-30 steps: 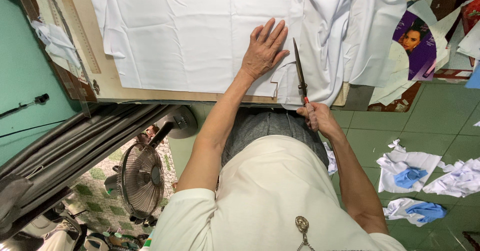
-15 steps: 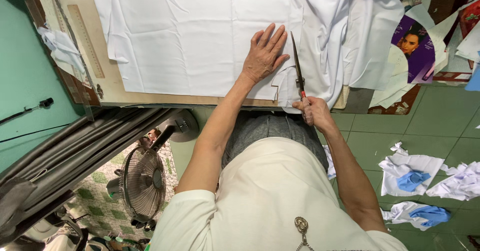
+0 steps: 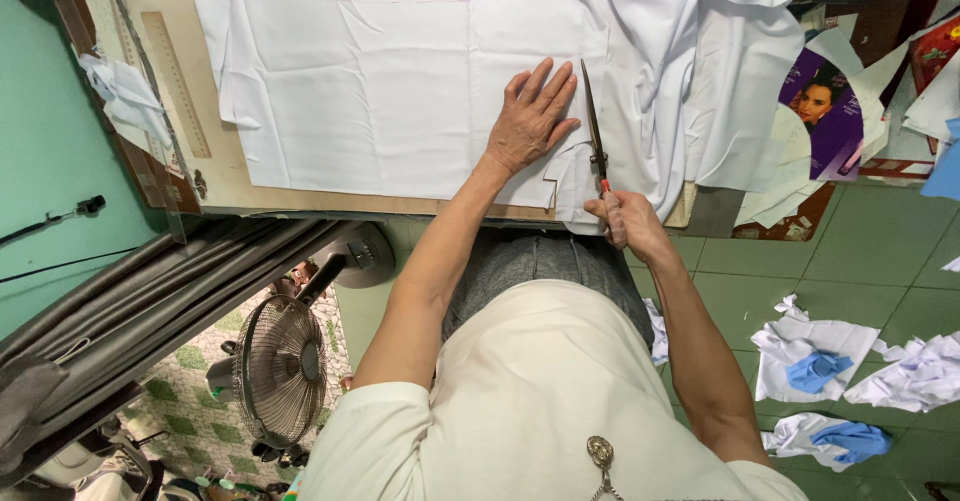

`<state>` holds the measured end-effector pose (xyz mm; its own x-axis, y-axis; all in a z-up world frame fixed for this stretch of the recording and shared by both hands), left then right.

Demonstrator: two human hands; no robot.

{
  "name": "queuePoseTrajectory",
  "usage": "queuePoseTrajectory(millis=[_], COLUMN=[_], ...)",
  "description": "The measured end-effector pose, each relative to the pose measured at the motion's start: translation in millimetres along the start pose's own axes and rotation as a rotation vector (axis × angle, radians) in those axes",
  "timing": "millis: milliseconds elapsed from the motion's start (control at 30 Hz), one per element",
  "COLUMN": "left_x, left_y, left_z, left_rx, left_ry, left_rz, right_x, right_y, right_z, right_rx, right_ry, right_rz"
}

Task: The person uses large shears to cut a white fabric laid out on a table, following a pattern. The person holds the fabric steady with one hand while cutting with the other, creating a shaped piece.

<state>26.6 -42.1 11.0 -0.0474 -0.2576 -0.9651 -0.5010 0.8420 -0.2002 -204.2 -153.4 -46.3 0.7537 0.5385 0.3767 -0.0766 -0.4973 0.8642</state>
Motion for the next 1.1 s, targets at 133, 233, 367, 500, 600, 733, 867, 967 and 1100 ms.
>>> queuePoseTrajectory(millis=[133,233,367,500,600,733,867,967,1100], left_x=[0.1,0.4,-1.5,-0.3,-0.2,0.7,-1.5,0.2,6.1], left_y=[0.1,0.8,-0.6,0.0,0.2,0.6,-0.6,-0.3,0.7], left_z=[-0.3,-0.2,0.1,0.4,0.5,0.5,1.1,0.9,-2.9], left_rx=[-0.002,0.002,0.004,-0.002,0.003,0.006,0.007,0.01,0.012], left_ry=[0.005,0.0,0.007,0.025,0.011,0.001,0.01,-0.011,-0.013], left_rz=[-0.003,0.004,0.006,0.002,-0.003,0.011,0.006,0.006,0.003], right_x=[12.0,4.3,42.1,51.4,52.6,49.6,26.6,30.7,46.9], right_y=[9.4,-1.7,41.0,51.5,51.4,48.0,24.3,26.6,53.0], right_z=[8.3,11.0,14.0,14.0,14.8,15.3,15.7,14.2,13.8], right_rx=[-0.13,-0.087,-0.483,-0.505,-0.484,-0.484,-0.596,-0.54,-0.555], right_ry=[0.11,0.114,0.469,0.584,0.544,0.537,0.606,0.364,0.588], right_rz=[-0.095,-0.1,-0.219,-0.268,-0.298,-0.313,-0.329,-0.245,-0.374])
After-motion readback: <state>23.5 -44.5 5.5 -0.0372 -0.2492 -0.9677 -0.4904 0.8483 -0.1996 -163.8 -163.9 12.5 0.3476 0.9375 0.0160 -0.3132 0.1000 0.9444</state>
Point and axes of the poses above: each hand's wrist, its own y-axis away from the middle knuckle, its own x-axis out of the palm, z = x × y, the point moved 5 cm from there along -y, towards the middle knuckle
